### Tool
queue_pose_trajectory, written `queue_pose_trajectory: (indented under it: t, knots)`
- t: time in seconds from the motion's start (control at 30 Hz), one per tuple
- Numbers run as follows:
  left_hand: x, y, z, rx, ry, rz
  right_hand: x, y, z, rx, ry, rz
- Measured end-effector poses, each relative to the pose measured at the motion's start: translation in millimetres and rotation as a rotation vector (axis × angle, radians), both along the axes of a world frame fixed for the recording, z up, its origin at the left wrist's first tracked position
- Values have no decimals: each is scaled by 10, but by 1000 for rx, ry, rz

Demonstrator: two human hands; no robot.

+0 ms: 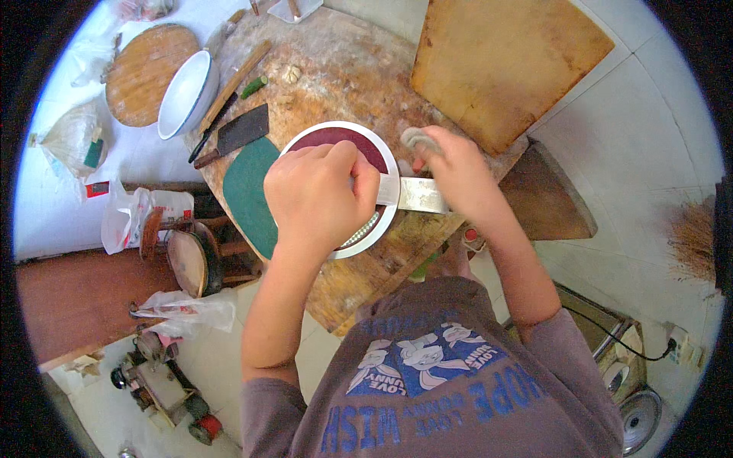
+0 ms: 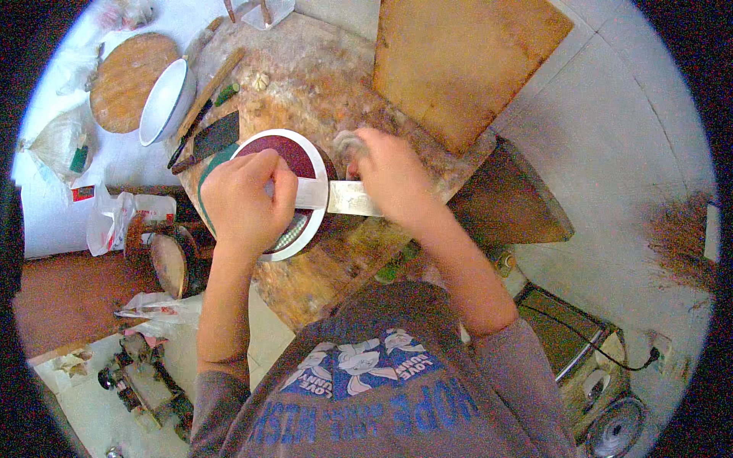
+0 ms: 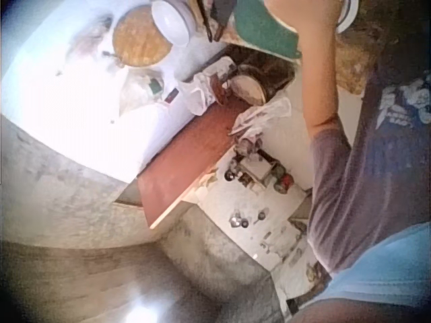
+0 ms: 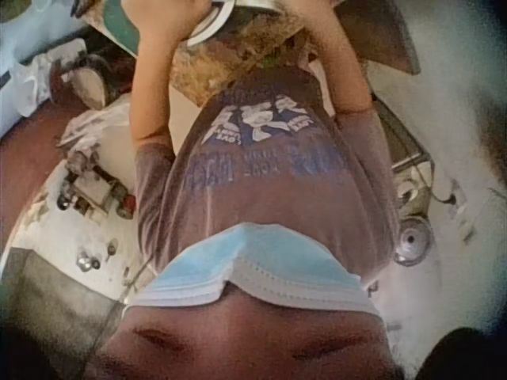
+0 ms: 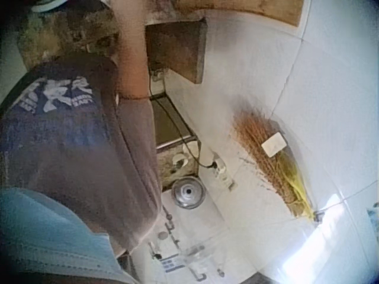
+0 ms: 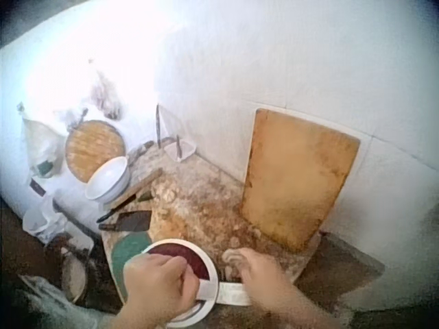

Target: The person wipes the exterior surfaces of an electric kettle using a cloth, cleaning the lid, handle, and metallic body.

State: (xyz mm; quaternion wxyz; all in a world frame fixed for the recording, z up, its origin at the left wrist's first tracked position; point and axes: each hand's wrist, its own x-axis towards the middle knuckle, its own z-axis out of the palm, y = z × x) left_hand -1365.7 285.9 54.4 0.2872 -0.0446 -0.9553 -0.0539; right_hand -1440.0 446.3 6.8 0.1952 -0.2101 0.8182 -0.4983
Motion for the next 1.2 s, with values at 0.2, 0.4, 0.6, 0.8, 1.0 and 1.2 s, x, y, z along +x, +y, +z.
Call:
queue_pose_trajectory:
  t: [0.2,0.4,0.6,0.8,1.0,1.2]
  knots:
    - [-8,13,36,90,-4,-23,246,40,106,-595,-93,-143]
    - [80,-136,133,407,-156,-178,582,-105,120,-213,639,139]
    - [56,-74,52,301,-98,-178,586,-215,55,-189,696,-90]
    - [52,-67,32,206,-61,-104,480,-377,130,-127,694,-215]
    - [35,-24,63,235,-113,-11,104,-331,209,-1,619,-257]
    - [40,-43,40,377,-100,-12,152,-188,412,-638,56,-383]
